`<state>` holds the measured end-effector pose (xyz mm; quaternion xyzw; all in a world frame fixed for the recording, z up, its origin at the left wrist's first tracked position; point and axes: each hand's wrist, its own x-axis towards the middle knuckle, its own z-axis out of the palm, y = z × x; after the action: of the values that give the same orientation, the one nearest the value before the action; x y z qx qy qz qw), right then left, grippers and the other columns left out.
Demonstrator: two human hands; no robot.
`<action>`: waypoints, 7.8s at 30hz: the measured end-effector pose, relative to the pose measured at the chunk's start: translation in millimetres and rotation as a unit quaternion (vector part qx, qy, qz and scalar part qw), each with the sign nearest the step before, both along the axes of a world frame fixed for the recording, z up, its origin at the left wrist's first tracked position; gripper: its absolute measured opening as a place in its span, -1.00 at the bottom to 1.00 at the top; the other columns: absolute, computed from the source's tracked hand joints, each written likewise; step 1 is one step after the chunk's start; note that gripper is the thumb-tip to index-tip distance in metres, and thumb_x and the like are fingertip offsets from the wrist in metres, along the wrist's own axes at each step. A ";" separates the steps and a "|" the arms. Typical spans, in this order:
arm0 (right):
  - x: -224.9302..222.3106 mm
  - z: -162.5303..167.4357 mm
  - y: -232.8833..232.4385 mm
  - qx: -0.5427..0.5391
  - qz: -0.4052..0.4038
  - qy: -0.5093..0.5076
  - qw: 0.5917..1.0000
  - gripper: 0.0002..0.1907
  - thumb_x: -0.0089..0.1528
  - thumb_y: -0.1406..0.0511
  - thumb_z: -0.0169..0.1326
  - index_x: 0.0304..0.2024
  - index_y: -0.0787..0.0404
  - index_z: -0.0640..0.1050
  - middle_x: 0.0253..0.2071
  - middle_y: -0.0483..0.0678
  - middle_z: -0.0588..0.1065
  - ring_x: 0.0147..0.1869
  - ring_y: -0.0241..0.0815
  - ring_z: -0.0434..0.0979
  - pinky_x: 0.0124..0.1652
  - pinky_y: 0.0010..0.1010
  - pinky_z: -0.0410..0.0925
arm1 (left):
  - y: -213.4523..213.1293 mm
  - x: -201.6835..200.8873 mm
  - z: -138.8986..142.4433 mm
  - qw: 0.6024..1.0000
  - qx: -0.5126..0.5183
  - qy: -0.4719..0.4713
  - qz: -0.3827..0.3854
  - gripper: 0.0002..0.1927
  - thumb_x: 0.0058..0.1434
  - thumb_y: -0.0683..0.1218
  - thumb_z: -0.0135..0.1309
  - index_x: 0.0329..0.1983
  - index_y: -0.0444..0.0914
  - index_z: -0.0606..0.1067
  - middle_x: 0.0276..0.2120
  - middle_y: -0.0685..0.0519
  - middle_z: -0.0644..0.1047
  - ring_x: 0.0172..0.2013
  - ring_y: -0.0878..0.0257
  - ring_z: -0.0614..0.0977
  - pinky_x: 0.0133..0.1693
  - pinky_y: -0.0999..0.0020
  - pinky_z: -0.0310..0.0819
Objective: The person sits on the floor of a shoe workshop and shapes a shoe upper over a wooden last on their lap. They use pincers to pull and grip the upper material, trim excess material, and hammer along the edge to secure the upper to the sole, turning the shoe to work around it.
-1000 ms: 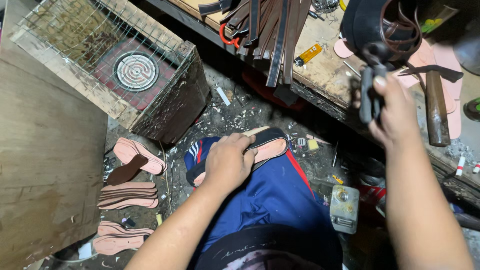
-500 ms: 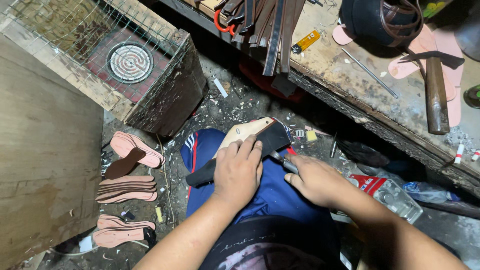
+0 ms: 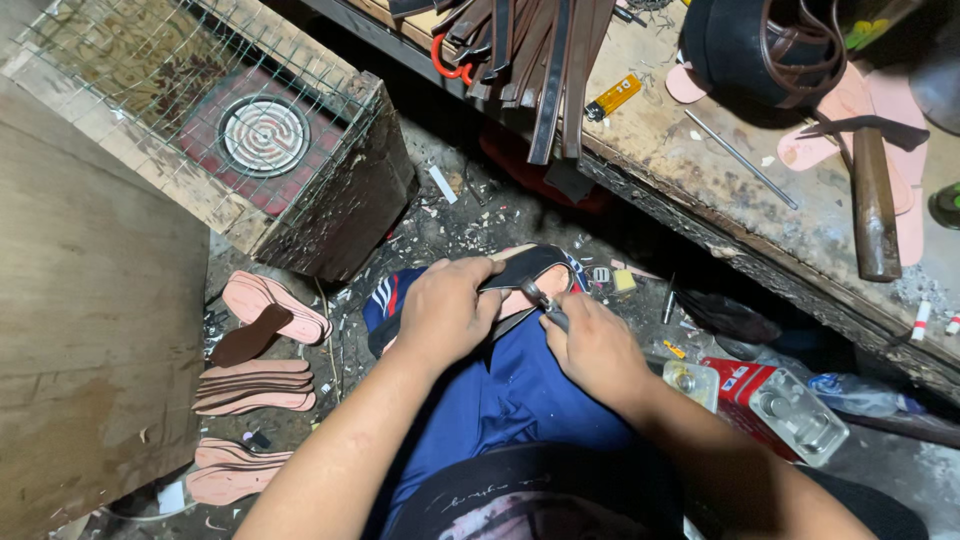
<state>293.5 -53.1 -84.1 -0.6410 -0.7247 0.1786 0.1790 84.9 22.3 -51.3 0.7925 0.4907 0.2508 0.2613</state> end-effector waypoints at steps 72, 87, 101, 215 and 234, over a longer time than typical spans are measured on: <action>-71.7 52.8 -8.2 -0.391 0.107 0.193 0.893 -0.68 0.23 0.17 0.03 -0.14 0.30 0.48 -0.37 0.07 0.56 -0.29 -0.13 0.55 -0.21 -0.26 0.41 | -95.2 -83.3 -10.8 0.984 0.136 -0.104 0.057 -0.52 0.06 -0.22 0.23 0.09 -0.31 0.49 0.22 -0.18 0.45 0.33 -0.30 0.35 0.30 -0.06 0.30; -85.6 27.9 -34.6 -0.108 0.173 0.126 0.971 -0.48 0.25 0.28 0.06 0.23 0.33 0.38 0.04 0.28 0.51 0.12 0.25 0.52 0.06 -0.13 0.38 | -89.0 -85.3 -22.8 0.976 0.162 -0.114 0.088 -0.54 0.09 -0.22 0.24 0.10 -0.31 0.50 0.19 -0.17 0.47 0.26 -0.26 0.41 0.27 -0.03 0.33; -77.4 61.9 -31.6 -0.229 0.155 0.042 0.960 -0.35 0.23 0.24 0.04 0.32 0.39 0.23 0.13 0.34 0.44 0.25 0.27 0.42 0.19 -0.07 0.26 | -107.9 -75.5 -17.4 0.981 0.175 -0.057 0.056 -0.49 0.08 -0.24 0.22 0.16 -0.26 0.47 0.29 -0.20 0.38 0.33 -0.35 0.33 0.24 -0.05 0.37; -52.7 27.9 -28.6 -0.155 0.082 -0.160 0.971 -0.73 0.19 0.24 0.07 -0.23 0.34 0.40 -0.36 0.22 0.56 -0.21 0.22 0.61 -0.15 -0.01 0.44 | -58.4 -36.7 1.2 0.987 -0.006 0.161 0.018 -0.31 0.27 0.18 0.06 0.41 -0.14 0.26 0.25 -0.44 0.30 0.19 -0.38 0.39 0.09 -0.33 0.22; -35.8 49.5 -39.3 -0.135 0.060 -0.153 0.977 -0.78 0.20 0.29 0.02 -0.21 0.33 0.40 -0.35 0.21 0.56 -0.22 0.21 0.61 -0.16 -0.01 0.45 | -62.5 -33.3 12.1 0.980 0.015 0.197 -0.013 -0.33 0.24 0.17 0.09 0.39 -0.08 0.30 0.31 -0.30 0.33 0.04 -0.26 0.48 -0.02 -0.13 0.39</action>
<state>257.7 -92.4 -34.6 -0.6342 -0.7501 0.1848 -0.0334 51.6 -40.2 -39.2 0.8364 0.5186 0.0937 0.1506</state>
